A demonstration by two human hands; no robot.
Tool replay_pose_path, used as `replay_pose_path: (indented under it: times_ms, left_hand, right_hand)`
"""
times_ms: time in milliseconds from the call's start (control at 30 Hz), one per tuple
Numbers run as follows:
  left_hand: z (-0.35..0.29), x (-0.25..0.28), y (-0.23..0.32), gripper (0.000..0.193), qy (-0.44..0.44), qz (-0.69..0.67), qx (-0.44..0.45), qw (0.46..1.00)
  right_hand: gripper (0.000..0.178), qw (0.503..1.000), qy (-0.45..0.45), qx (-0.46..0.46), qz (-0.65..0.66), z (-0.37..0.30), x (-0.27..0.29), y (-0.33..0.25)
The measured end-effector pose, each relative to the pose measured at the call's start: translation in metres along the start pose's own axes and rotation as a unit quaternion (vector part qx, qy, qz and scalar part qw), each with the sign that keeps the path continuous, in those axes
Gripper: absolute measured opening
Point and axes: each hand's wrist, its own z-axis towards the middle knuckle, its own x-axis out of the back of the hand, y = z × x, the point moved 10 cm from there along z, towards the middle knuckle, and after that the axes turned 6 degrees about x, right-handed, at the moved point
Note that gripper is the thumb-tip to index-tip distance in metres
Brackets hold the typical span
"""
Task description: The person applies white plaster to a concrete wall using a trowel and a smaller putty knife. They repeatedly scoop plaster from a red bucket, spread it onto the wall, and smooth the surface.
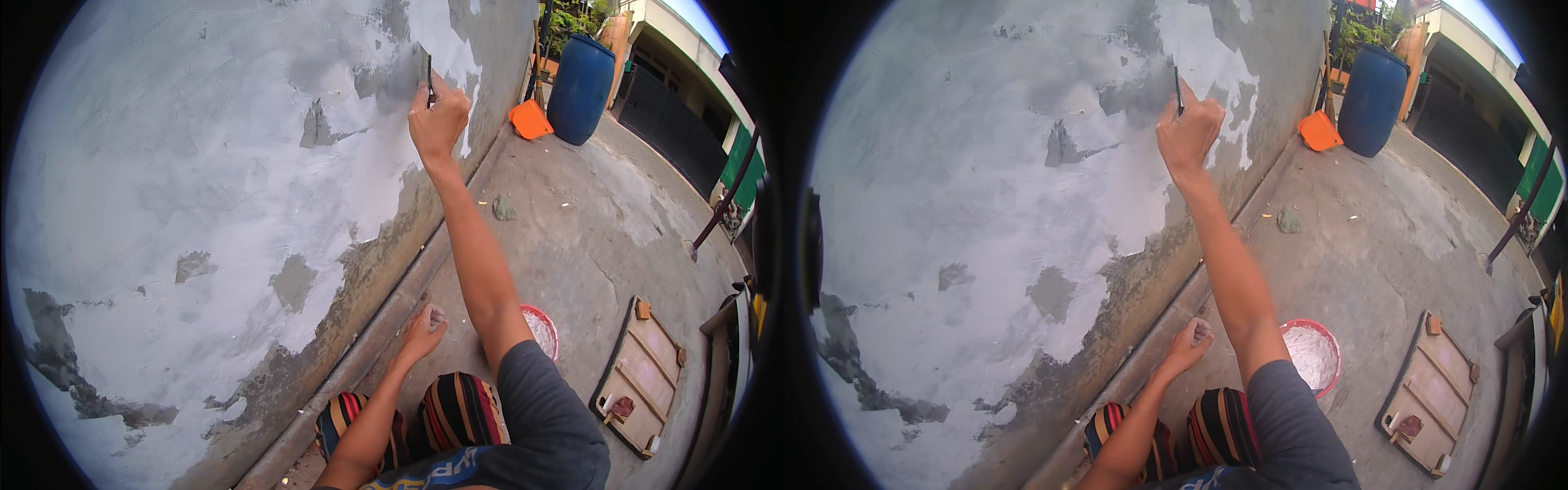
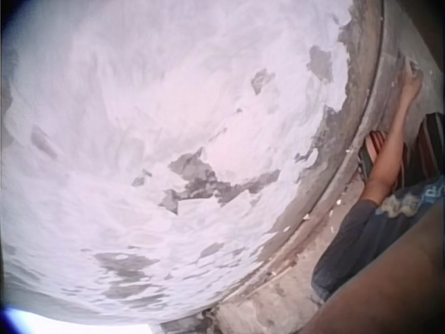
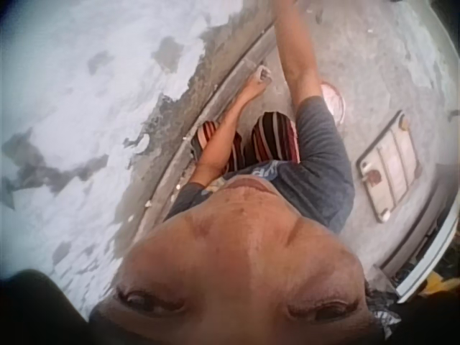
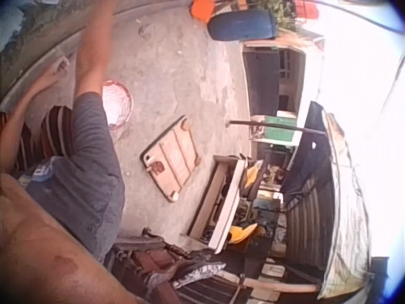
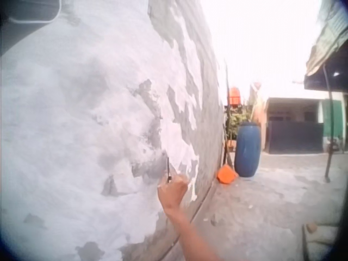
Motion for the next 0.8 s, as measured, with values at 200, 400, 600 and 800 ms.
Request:
replay_pose_path:
  times_ms: [200,400,600,800]
  left_hand:
    - [0.001,-0.008,-0.006,0.028,-0.005,-0.011,-0.004,1.0]
    - [-0.003,-0.003,-0.003,0.031,-0.003,0.02,-0.006,1.0]
    - [-0.006,-0.003,-0.001,0.032,-0.022,0.042,0.007,0.999]
    - [-0.006,-0.001,-0.001,0.031,-0.007,0.023,-0.022,0.999]
  right_hand:
    - [0.043,0.982,0.029,0.181,0.053,-0.042,0.017,-0.103]
    - [0.031,0.991,0.014,0.084,0.108,-0.034,0.049,-0.067]
    - [0.017,0.999,0.011,-0.04,0.028,0.024,0.024,0.017]
    - [0.015,0.99,0.067,0.125,0.0,0.003,0.024,-0.068]
